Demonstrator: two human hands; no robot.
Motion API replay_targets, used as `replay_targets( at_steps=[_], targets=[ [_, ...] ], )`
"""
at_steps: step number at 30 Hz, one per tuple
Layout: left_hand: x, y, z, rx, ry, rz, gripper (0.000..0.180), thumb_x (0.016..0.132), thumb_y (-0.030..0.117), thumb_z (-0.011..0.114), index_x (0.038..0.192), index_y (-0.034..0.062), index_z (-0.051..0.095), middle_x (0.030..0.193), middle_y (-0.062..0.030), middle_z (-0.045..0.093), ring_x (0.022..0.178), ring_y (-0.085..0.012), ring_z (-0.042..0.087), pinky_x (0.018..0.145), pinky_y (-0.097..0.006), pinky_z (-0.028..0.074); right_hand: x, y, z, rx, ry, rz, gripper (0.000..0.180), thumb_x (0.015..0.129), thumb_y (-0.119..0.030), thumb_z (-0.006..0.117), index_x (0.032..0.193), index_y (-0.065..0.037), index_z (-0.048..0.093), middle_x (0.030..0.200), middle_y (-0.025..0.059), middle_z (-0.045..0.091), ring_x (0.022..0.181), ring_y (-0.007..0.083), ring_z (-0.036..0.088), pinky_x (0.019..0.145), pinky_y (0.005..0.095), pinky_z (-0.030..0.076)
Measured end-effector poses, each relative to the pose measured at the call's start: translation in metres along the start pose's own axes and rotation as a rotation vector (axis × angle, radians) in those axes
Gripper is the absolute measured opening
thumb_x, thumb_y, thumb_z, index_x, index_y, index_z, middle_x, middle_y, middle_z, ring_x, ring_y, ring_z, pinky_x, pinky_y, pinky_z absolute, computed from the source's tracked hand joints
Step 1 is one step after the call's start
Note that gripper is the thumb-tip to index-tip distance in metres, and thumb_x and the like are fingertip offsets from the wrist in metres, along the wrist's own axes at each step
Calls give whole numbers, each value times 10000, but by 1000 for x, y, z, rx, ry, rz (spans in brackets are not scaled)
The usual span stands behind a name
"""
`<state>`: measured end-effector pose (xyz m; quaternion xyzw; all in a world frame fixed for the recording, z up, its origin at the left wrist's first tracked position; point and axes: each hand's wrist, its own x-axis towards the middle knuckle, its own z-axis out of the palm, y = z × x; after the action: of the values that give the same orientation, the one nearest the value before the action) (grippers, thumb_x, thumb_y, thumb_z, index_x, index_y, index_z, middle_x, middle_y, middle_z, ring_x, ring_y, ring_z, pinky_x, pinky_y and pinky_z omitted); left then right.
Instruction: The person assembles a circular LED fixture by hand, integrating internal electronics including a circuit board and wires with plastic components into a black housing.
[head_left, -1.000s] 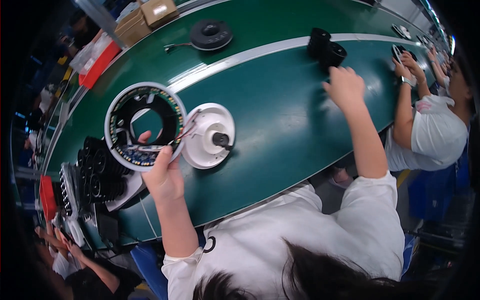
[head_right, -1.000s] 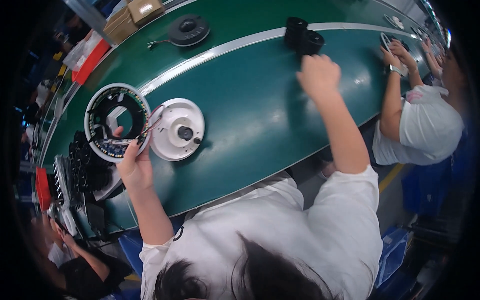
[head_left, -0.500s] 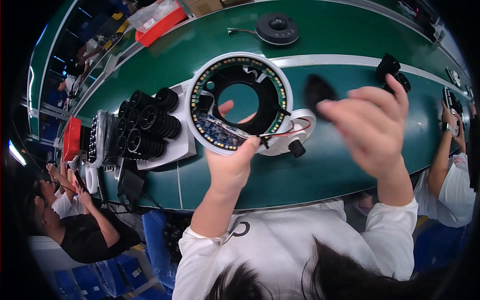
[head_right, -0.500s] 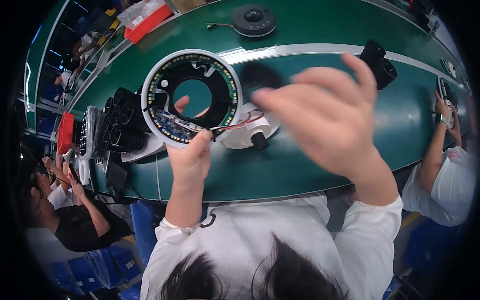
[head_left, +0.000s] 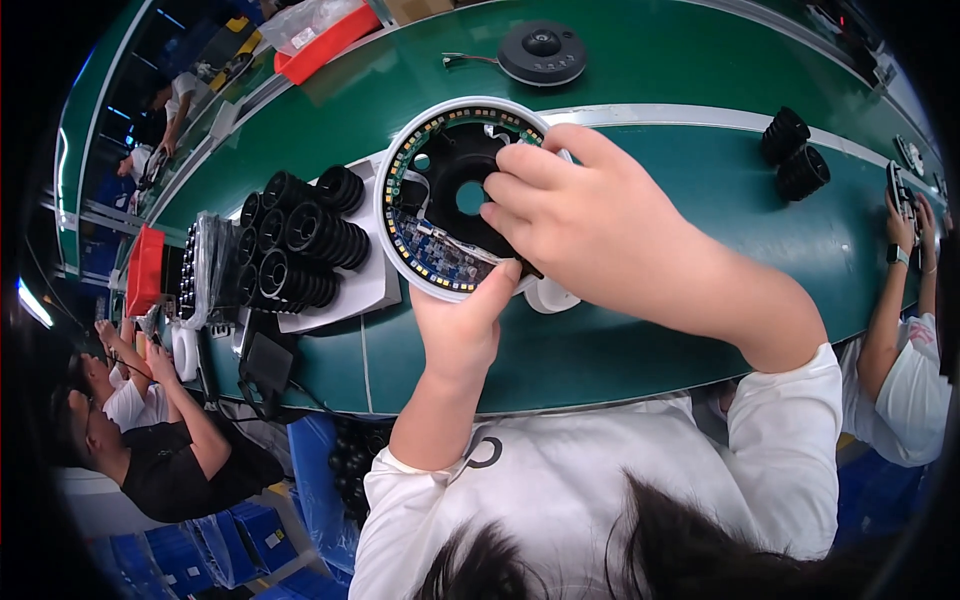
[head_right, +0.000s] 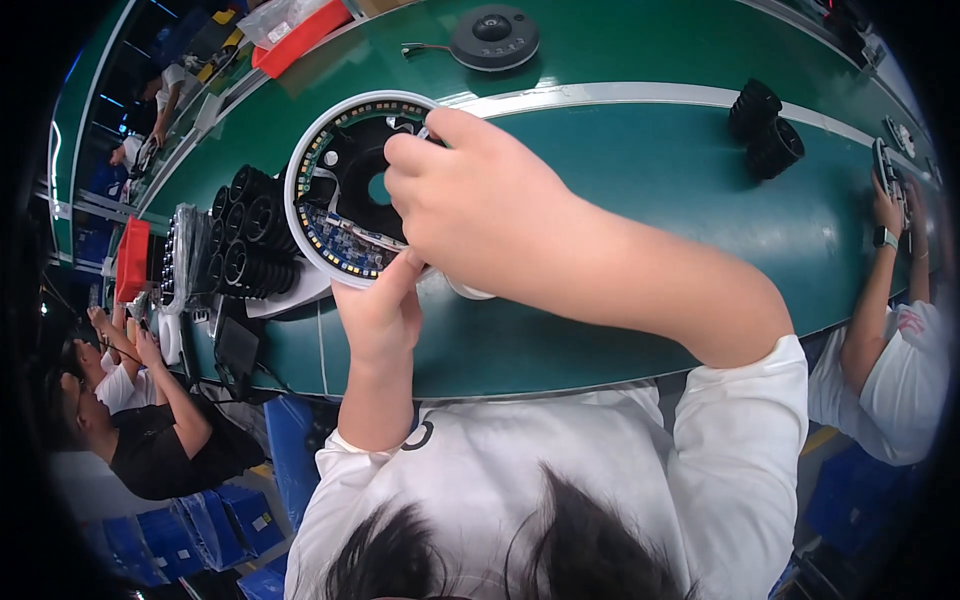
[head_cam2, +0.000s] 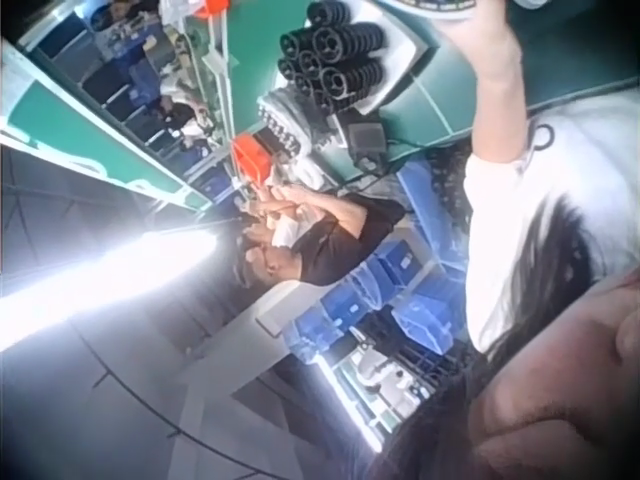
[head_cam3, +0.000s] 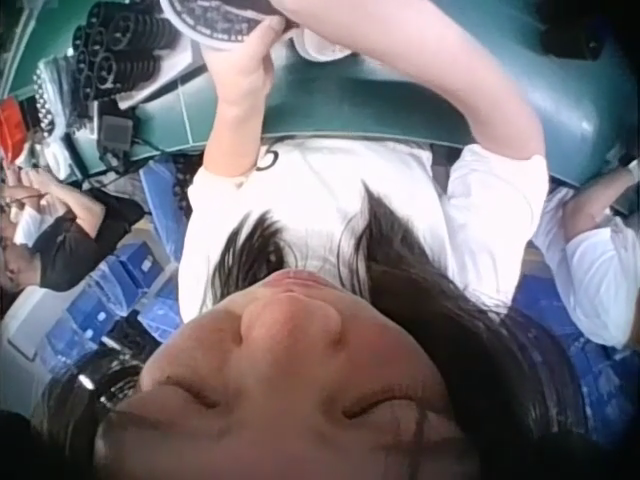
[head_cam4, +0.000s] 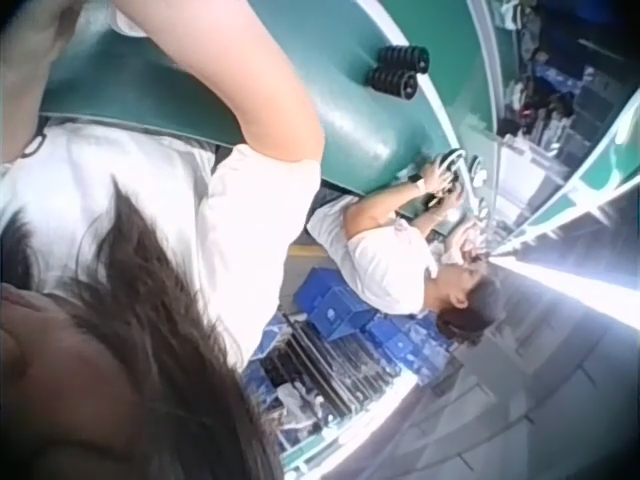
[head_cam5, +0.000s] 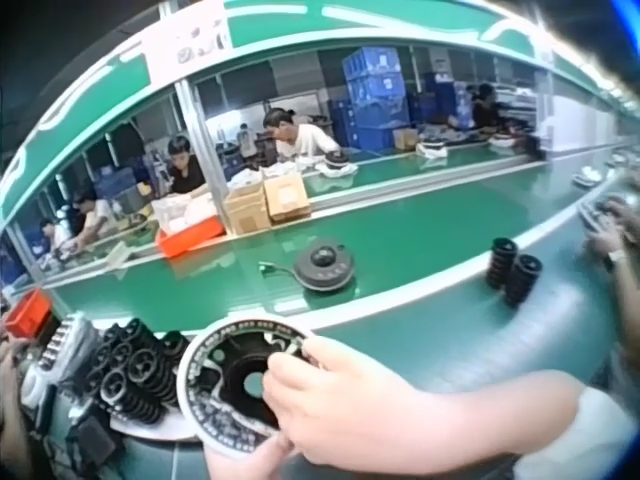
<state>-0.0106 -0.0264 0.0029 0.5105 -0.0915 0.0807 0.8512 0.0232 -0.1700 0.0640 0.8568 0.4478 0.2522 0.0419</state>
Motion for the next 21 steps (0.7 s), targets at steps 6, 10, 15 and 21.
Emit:
replay_targets(
  at_steps=[6, 10, 15, 21],
  targets=[
    [9, 0, -7, -154, 38, -98, 570, 655, -92, 560, 1181, -2, 358, 1074, -105, 496, 962, -197, 532, 823, -324, 460, 9, 45, 16, 814, 377, 33, 123, 652, -59, 502, 697, -74, 615, 810, 40, 603, 807, 159, 558, 716, 303, 425],
    [12, 1, -5, -132, 61, -143, 497, 684, -59, 516, 1158, -29, 373, 1045, -139, 521, 906, -232, 571, 774, -364, 509, -7, 69, 65, 1499, 97, 690, 197, 779, -116, 423, 864, -22, 575, 859, 72, 589, 835, 146, 555, 740, 270, 426],
    [18, 4, -12, -102, 118, -98, 384, 713, -41, 476, 1093, -69, 428, 954, -149, 564, 833, -241, 598, 747, -386, 525, -12, 41, 76, 1346, -376, 767, 284, 819, -151, 449, 1061, -29, 535, 933, 65, 586, 849, 111, 539, 767, 248, 411],
    [18, 6, -11, -118, 86, -177, 416, 678, -102, 499, 1083, -44, 425, 955, -142, 547, 821, -223, 595, 714, -365, 541, -25, 34, 63, 1613, -812, 321, 403, 742, -130, 491, 1138, -61, 502, 759, 40, 566, 540, 95, 500, 511, 245, 436]
  ],
)
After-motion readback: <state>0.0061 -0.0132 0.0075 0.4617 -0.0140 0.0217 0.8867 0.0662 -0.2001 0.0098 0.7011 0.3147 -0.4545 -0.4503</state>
